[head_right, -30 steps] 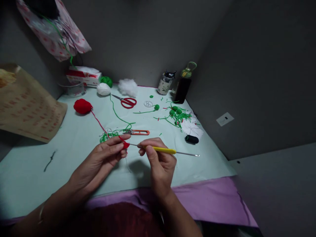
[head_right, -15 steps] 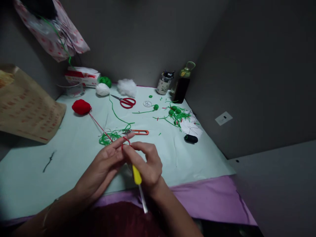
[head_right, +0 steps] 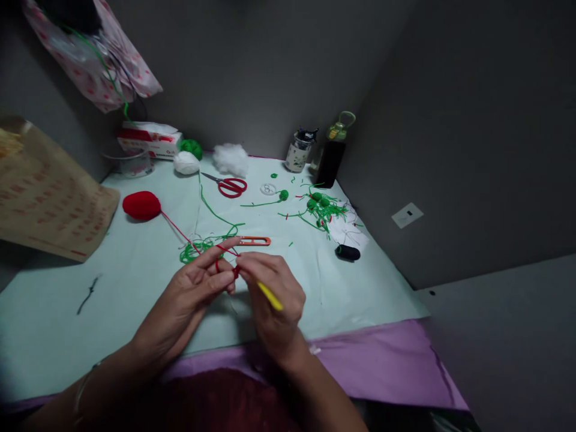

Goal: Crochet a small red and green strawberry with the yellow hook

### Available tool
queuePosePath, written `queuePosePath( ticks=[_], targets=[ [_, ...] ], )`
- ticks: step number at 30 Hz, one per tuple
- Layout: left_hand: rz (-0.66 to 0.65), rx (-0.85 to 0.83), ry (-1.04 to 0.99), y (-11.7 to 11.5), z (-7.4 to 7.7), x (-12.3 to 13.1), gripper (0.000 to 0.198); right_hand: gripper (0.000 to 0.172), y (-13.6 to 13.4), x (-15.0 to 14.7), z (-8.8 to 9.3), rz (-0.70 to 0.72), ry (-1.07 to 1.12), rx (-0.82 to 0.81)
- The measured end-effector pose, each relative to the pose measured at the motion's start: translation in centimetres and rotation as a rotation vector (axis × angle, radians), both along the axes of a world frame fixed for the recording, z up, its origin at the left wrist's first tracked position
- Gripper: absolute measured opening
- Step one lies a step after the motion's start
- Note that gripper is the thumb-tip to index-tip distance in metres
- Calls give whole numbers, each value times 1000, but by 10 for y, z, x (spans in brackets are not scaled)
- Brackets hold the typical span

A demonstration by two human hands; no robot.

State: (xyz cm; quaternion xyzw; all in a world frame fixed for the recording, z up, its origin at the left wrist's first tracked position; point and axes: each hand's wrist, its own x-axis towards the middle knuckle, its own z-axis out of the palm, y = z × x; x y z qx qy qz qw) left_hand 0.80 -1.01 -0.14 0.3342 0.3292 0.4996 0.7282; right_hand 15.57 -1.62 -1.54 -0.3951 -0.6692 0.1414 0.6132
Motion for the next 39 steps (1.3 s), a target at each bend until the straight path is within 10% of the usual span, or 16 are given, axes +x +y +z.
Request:
queuePosePath(
  ticks=[9, 39],
  targets=[
    [-12, -30, -3, 3, 2, -2, 38, 16, 7, 5, 1, 170, 432, -343],
    [1, 0, 50, 7, 3, -6, 40, 17, 0, 9, 7, 184, 467, -295]
  ],
)
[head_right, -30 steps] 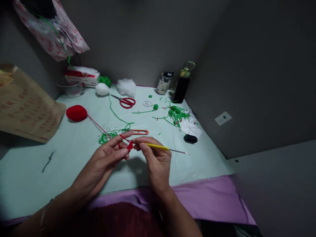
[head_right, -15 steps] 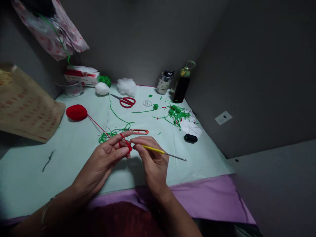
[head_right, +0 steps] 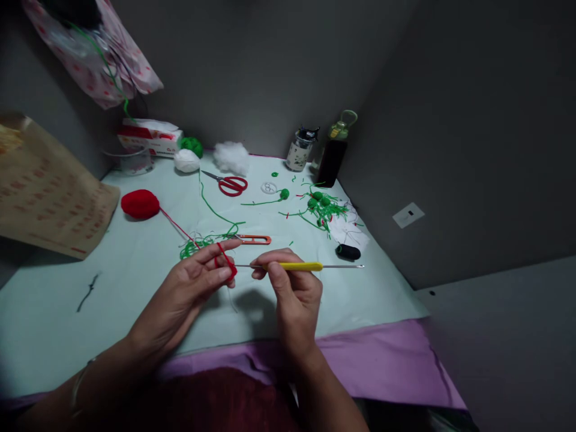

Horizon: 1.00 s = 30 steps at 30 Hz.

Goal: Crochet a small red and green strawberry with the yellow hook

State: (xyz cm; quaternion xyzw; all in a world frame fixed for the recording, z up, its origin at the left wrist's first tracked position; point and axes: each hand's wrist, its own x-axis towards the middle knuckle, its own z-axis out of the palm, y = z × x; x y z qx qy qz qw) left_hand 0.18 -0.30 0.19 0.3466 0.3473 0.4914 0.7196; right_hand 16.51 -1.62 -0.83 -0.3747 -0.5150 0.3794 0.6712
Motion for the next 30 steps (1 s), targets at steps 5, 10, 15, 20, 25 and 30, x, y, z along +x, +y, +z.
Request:
queuePosePath(
  ticks=[5, 10, 15, 20, 25, 30],
  targets=[
    [-6, 30, 12, 0, -2, 0, 39, 17, 0, 1, -1, 4, -15, -6],
    [-7, 39, 23, -1, -3, 0, 40, 17, -2, 1, 2, -21, -51, 12],
    [15, 26, 47, -1, -2, 0, 42, 17, -1, 0, 1, -35, -85, 16],
    [14, 46, 51, 0, -2, 1, 41, 17, -1, 1, 0, -57, -76, 34],
    [14, 44, 50, 0, -1, 1, 42, 18, -2, 0, 1, -67, -82, 67],
    [9, 40, 53, 0, -1, 0, 41, 21, -3, -4, 3, -156, -114, 129]
  ],
)
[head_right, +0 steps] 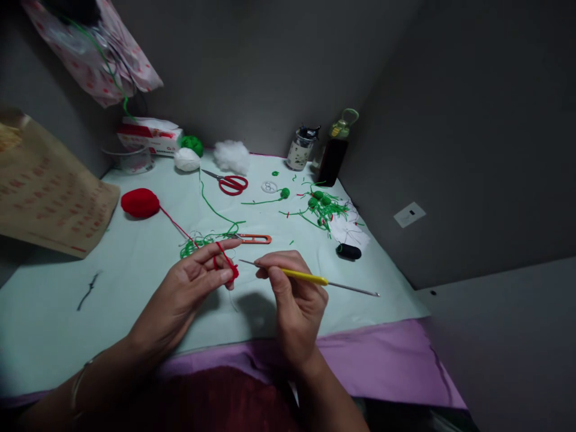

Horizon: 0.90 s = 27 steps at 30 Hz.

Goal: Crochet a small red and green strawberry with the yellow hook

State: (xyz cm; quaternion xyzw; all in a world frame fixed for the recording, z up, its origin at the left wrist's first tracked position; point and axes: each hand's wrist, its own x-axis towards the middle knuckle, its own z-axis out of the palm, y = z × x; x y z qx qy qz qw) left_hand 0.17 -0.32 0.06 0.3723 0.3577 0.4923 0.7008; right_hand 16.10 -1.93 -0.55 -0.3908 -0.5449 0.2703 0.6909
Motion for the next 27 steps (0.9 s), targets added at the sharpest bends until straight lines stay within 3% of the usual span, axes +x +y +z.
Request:
queuePosePath(
  ticks=[19, 27],
  targets=[
    [-7, 42, 60, -1, -1, -2, 41, 19, -2, 3, 0, 64, -52, -10],
    [-34, 63, 132, 1, 6, -5, 58, 21, -2, 7, 2, 121, -69, -28]
  ],
)
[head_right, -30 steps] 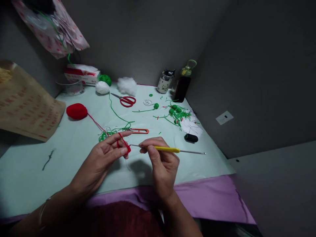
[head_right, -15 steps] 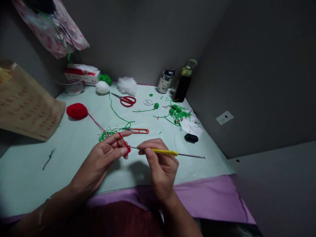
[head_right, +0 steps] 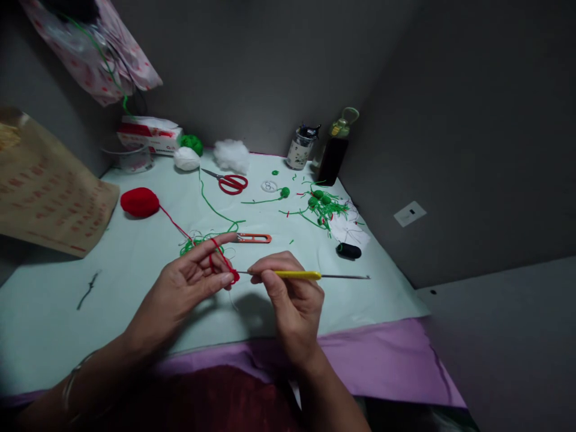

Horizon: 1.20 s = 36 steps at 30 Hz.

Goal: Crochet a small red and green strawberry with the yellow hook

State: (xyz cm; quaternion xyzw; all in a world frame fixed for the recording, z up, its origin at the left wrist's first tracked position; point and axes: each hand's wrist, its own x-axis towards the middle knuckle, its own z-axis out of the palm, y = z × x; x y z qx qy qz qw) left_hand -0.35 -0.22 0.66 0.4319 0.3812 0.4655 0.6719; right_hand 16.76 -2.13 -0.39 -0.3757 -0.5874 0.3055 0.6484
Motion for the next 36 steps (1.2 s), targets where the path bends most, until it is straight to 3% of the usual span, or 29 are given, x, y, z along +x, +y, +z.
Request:
queuePosePath(
  ticks=[8, 14, 19, 22, 27, 29, 31, 34, 36],
  targets=[
    [-62, -58, -45, 2, -1, -3, 87, 19, 1, -5, -9, 100, 55, -84],
    [-6, -59, -97, 1, -9, -1, 81, 19, 3, -11, -17, 88, 161, -82],
    [-10, -68, -168, 0, -8, 3, 70, 20, 6, -13, -19, 66, 131, -94],
    [10, -84, -195, -1, -8, 8, 64, 23, 5, -13, -21, -13, -24, -17],
    [-24, -233, -341, -3, -13, 11, 59, 42, 2, -11, -27, -237, -515, 364],
    [-66, -327, -404, -1, -13, 9, 51, 38, 3, -9, -26, -240, -439, 320],
    [-65, -343, -411, 2, -12, 5, 43, 29, 5, -8, -21, -191, -206, 166],
    [-12, -240, -313, 3, -9, 4, 41, 22, 8, -6, -12, -57, 77, 1],
    [28, -139, -235, 2, -8, 6, 45, 20, 8, -8, -9, 6, 79, -27]
  ],
)
